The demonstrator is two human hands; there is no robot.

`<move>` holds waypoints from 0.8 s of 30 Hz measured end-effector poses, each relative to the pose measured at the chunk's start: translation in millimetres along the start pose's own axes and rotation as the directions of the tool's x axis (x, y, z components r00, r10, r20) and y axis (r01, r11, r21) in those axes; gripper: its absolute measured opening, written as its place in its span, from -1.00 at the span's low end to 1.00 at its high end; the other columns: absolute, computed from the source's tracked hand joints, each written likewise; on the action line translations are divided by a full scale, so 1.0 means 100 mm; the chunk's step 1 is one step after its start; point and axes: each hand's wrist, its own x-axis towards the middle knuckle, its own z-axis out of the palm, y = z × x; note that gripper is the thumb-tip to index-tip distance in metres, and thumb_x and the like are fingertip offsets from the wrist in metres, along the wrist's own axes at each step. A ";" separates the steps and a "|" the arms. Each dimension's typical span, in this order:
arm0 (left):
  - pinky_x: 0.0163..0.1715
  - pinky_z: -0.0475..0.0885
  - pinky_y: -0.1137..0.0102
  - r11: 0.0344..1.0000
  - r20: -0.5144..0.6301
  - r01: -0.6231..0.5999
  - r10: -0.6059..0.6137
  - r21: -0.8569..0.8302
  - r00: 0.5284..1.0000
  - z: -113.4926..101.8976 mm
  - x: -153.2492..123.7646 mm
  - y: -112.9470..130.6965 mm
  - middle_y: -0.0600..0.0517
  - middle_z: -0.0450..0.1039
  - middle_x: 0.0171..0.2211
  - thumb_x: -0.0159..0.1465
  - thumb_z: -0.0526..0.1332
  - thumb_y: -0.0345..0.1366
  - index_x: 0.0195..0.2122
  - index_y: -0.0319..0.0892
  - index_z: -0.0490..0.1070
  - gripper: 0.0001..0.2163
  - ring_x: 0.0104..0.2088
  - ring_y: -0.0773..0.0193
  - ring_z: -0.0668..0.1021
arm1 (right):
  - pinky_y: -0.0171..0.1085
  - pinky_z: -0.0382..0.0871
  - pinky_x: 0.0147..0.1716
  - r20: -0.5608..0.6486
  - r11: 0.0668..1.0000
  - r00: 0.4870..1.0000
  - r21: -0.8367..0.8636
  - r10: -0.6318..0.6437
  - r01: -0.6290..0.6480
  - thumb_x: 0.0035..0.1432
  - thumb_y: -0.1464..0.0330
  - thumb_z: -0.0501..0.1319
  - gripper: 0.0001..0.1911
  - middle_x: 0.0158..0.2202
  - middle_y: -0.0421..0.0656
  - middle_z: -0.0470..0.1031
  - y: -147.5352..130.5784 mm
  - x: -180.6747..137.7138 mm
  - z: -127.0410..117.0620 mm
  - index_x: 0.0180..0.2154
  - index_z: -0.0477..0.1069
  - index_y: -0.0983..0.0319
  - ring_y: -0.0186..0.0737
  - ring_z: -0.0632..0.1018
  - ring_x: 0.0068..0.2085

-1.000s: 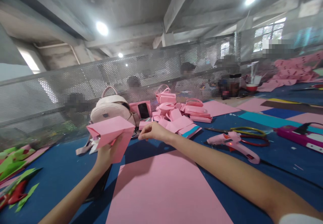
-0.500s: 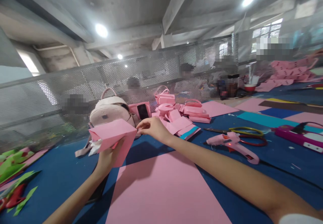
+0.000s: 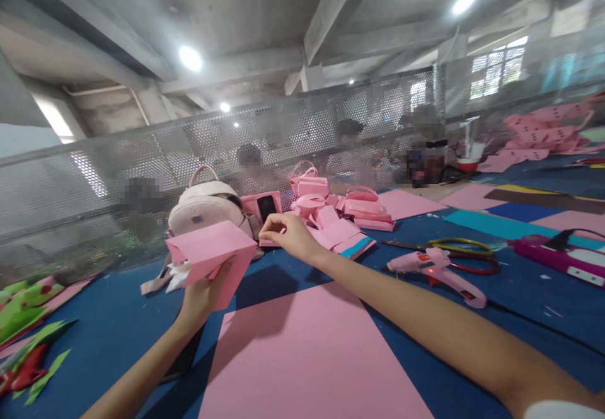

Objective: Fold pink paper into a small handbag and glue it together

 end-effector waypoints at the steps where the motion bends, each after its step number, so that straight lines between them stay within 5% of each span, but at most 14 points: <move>1: -0.22 0.52 0.28 1.000 -0.003 0.009 -0.009 0.002 1.000 0.00 0.00 -0.01 -0.02 0.62 -0.44 0.30 0.19 -0.21 -0.26 -0.19 0.61 -0.77 -0.30 0.05 0.64 | -0.36 0.31 -0.45 -0.017 1.000 1.000 0.008 -0.005 0.005 0.01 0.27 0.35 -0.81 -0.50 -0.22 0.46 0.00 0.01 -0.01 -0.50 0.46 0.24 -0.31 0.44 -0.43; 12: -0.24 0.51 0.29 0.998 -0.006 0.054 -0.054 -0.028 0.999 0.01 0.02 -0.01 -0.04 0.64 -0.37 0.28 0.21 -0.19 -0.24 -0.21 0.62 -0.76 -0.30 0.05 0.64 | -0.31 0.45 -0.33 0.022 0.990 0.998 0.125 0.067 -0.069 -0.03 0.20 0.40 -0.71 -0.37 -0.12 0.62 0.04 0.02 -0.04 -0.31 0.59 0.26 -0.24 0.58 -0.33; 24: -0.19 0.53 0.28 0.997 -0.025 0.060 -0.061 -0.048 0.998 -0.01 0.01 0.01 -0.06 0.63 -0.39 0.26 0.23 -0.18 -0.25 -0.21 0.62 -0.76 -0.23 0.00 0.63 | -0.42 0.30 -0.60 0.139 0.972 0.980 0.166 0.144 -0.166 -0.17 0.02 0.45 -0.54 -0.57 -0.18 0.55 -0.06 0.01 -0.05 -0.50 0.49 0.29 -0.38 0.48 -0.57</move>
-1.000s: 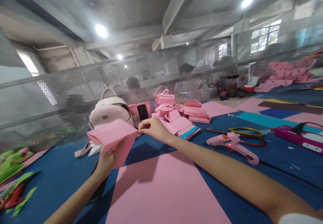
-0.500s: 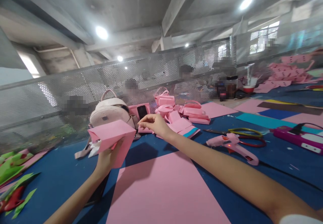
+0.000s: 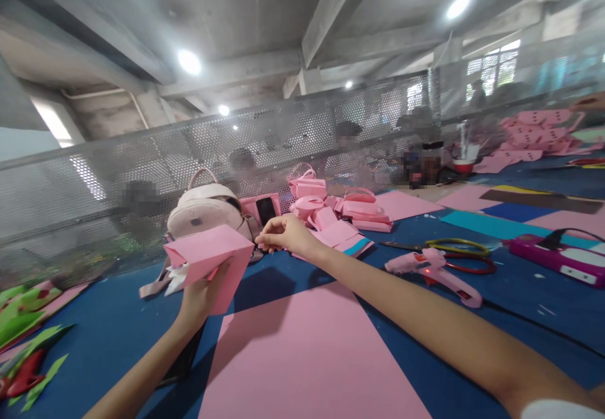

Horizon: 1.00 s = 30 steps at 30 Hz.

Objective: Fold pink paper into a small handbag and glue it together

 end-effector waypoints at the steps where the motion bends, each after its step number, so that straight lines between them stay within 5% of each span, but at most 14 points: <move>1: -0.23 0.53 0.29 1.000 0.001 0.001 -0.001 -0.001 1.000 0.00 0.00 -0.01 -0.04 0.62 -0.43 0.26 0.24 -0.18 -0.27 -0.22 0.62 -0.76 -0.28 0.03 0.63 | -0.43 0.30 -0.60 0.001 1.000 1.000 0.000 0.002 -0.002 -0.14 0.01 0.43 -0.54 -0.55 -0.17 0.55 0.01 0.00 0.00 -0.50 0.49 0.29 -0.38 0.49 -0.56; 9: -0.24 0.51 0.31 1.000 0.010 -0.021 0.021 0.017 1.000 -0.01 0.02 0.01 -0.05 0.62 -0.39 0.29 0.20 -0.18 -0.25 -0.21 0.61 -0.75 -0.30 0.06 0.62 | -0.36 0.40 -0.45 -0.041 1.000 0.999 -0.025 -0.005 0.004 -0.20 0.12 0.48 -0.63 -0.50 -0.17 0.58 0.07 0.00 -0.03 -0.45 0.56 0.29 -0.30 0.55 -0.45; 14: -0.37 0.49 0.34 0.998 0.023 -0.032 0.031 0.049 0.999 -0.01 0.02 -0.01 0.01 0.54 -0.57 0.29 0.19 -0.18 -0.32 -0.21 0.62 -0.75 -0.42 0.09 0.59 | -0.31 0.41 -0.42 -0.073 0.998 0.997 -0.064 -0.033 0.028 -0.26 0.13 0.50 -0.62 -0.49 -0.18 0.56 0.09 0.01 -0.01 -0.50 0.50 0.27 -0.28 0.53 -0.44; 20: -0.34 0.48 0.33 0.996 0.029 -0.054 0.052 0.068 0.998 0.00 0.01 -0.06 0.00 0.57 -0.51 0.30 0.17 -0.20 -0.30 -0.24 0.61 -0.74 -0.39 0.10 0.59 | -0.34 0.31 -0.49 -0.070 0.985 0.994 -0.157 -0.082 0.070 -0.02 0.08 0.37 -0.64 -0.54 -0.20 0.48 0.06 -0.01 0.02 -0.48 0.48 0.28 -0.32 0.44 -0.50; 27: -0.31 0.50 0.34 0.994 0.050 -0.081 0.078 0.074 0.996 0.01 0.00 -0.04 0.00 0.61 -0.45 0.30 0.17 -0.19 -0.30 -0.22 0.61 -0.74 -0.36 0.09 0.61 | -0.35 0.05 -0.52 -0.094 0.940 0.978 -0.304 -0.188 0.152 0.23 0.18 0.17 -0.57 -0.62 -0.34 0.10 -0.02 -0.11 0.10 -0.60 0.16 0.22 -0.39 0.21 -0.53; 30: -0.25 0.50 0.33 0.993 0.051 -0.095 0.091 0.072 0.994 0.02 0.00 -0.05 -0.01 0.63 -0.40 0.30 0.17 -0.19 -0.29 -0.20 0.62 -0.74 -0.32 0.09 0.63 | -0.36 0.05 -0.53 -0.075 0.938 0.980 -0.312 -0.184 0.153 0.23 0.23 0.15 -0.59 -0.63 -0.34 0.09 -0.04 -0.11 0.11 -0.60 0.13 0.21 -0.39 0.21 -0.54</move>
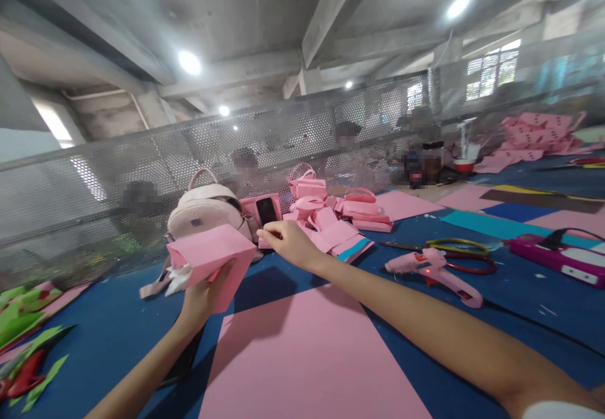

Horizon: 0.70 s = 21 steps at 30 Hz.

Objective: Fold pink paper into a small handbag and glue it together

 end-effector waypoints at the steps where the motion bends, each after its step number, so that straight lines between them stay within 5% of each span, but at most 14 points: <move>1: -0.25 0.50 0.33 1.000 -0.001 -0.002 0.002 0.001 1.000 0.00 0.00 -0.01 -0.01 0.63 -0.40 0.30 0.17 -0.19 -0.29 -0.20 0.62 -0.74 -0.31 0.08 0.63 | -0.36 0.07 -0.52 0.003 1.000 1.000 0.004 0.002 -0.002 0.22 0.25 0.16 -0.63 -0.62 -0.34 0.14 0.00 0.01 0.00 -0.58 0.17 0.21 -0.39 0.24 -0.53; 11: -0.32 0.49 0.34 1.000 -0.025 0.005 -0.004 0.023 1.000 -0.03 0.01 0.00 -0.03 0.63 -0.44 0.30 0.17 -0.18 -0.26 -0.24 0.61 -0.73 -0.38 0.09 0.62 | -0.31 0.44 -0.40 0.192 0.978 0.975 0.156 0.110 -0.141 -0.04 0.32 0.32 -0.86 -0.47 -0.18 0.57 0.13 0.03 -0.03 -0.43 0.50 0.28 -0.26 0.58 -0.47; 21: -0.48 0.45 0.38 0.999 -0.017 -0.009 0.010 0.032 1.000 -0.03 0.01 0.02 0.06 0.47 -0.67 0.30 0.17 -0.19 -0.35 -0.23 0.61 -0.72 -0.56 0.15 0.54 | -0.44 0.28 -0.60 0.198 0.972 0.969 0.151 0.150 -0.182 -0.03 0.36 0.35 -0.89 -0.54 -0.16 0.58 0.20 0.03 -0.02 -0.47 0.54 0.29 -0.26 0.62 -0.50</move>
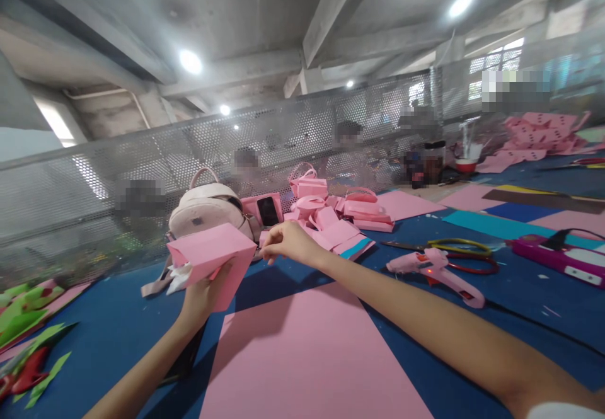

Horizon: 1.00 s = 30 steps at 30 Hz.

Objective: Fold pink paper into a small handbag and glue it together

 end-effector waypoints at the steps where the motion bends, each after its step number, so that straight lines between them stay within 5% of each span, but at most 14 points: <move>1: -0.48 0.45 0.38 1.000 0.004 -0.004 0.004 -0.001 1.000 0.00 0.00 0.00 0.07 0.46 -0.68 0.30 0.16 -0.20 -0.37 -0.22 0.62 -0.72 -0.56 0.15 0.54 | -0.44 0.28 -0.60 -0.006 1.000 1.000 0.000 0.000 0.000 -0.03 0.35 0.35 -0.88 -0.55 -0.17 0.58 0.00 0.00 0.00 -0.49 0.55 0.29 -0.27 0.61 -0.51; 5: -0.43 0.48 0.37 0.999 0.025 -0.027 0.028 -0.017 0.999 0.01 -0.01 0.00 0.05 0.53 -0.60 0.31 0.16 -0.22 -0.35 -0.19 0.62 -0.74 -0.50 0.14 0.59 | -0.44 0.26 -0.62 -0.017 1.000 1.000 0.002 -0.010 0.010 -0.02 0.35 0.36 -0.88 -0.54 -0.18 0.58 -0.01 -0.01 0.01 -0.47 0.56 0.29 -0.29 0.60 -0.52; 11: -0.12 0.50 0.27 0.996 0.023 -0.073 0.075 -0.058 0.997 0.04 0.00 0.02 -0.07 0.64 -0.23 0.29 0.18 -0.23 -0.17 -0.18 0.59 -0.77 -0.16 0.05 0.63 | -0.42 0.29 -0.60 0.005 1.000 1.000 0.013 -0.025 0.025 -0.03 0.35 0.35 -0.89 -0.54 -0.19 0.57 -0.05 -0.01 0.01 -0.47 0.55 0.28 -0.27 0.60 -0.50; 20: -0.23 0.51 0.32 0.997 0.057 -0.051 0.054 -0.053 0.997 0.01 0.02 0.01 -0.01 0.63 -0.40 0.30 0.17 -0.22 -0.36 -0.19 0.60 -0.76 -0.30 0.08 0.64 | -0.39 0.34 -0.54 -0.136 0.997 0.990 0.056 -0.039 0.047 0.03 0.25 0.33 -0.80 -0.47 -0.15 0.58 -0.06 0.04 -0.04 -0.41 0.49 0.28 -0.27 0.58 -0.44; 26: -0.30 0.50 0.35 1.000 0.056 0.001 0.001 -0.030 0.998 0.01 0.00 -0.01 0.02 0.59 -0.48 0.31 0.16 -0.22 -0.32 -0.20 0.60 -0.76 -0.39 0.12 0.61 | -0.32 0.40 -0.38 -0.201 0.998 0.978 0.035 -0.048 0.056 -0.14 0.22 0.46 -0.73 -0.40 -0.14 0.60 -0.03 0.04 -0.10 -0.45 0.52 0.26 -0.24 0.56 -0.35; 30: -0.32 0.49 0.34 0.999 0.037 0.025 -0.024 -0.020 0.999 0.01 -0.01 -0.03 0.01 0.57 -0.51 0.30 0.17 -0.19 -0.39 -0.20 0.58 -0.74 -0.38 0.09 0.60 | -0.35 0.35 -0.45 -0.198 0.999 0.980 0.039 -0.029 0.038 -0.26 0.18 0.52 -0.66 -0.49 -0.19 0.54 -0.01 0.04 -0.09 -0.53 0.51 0.27 -0.28 0.52 -0.42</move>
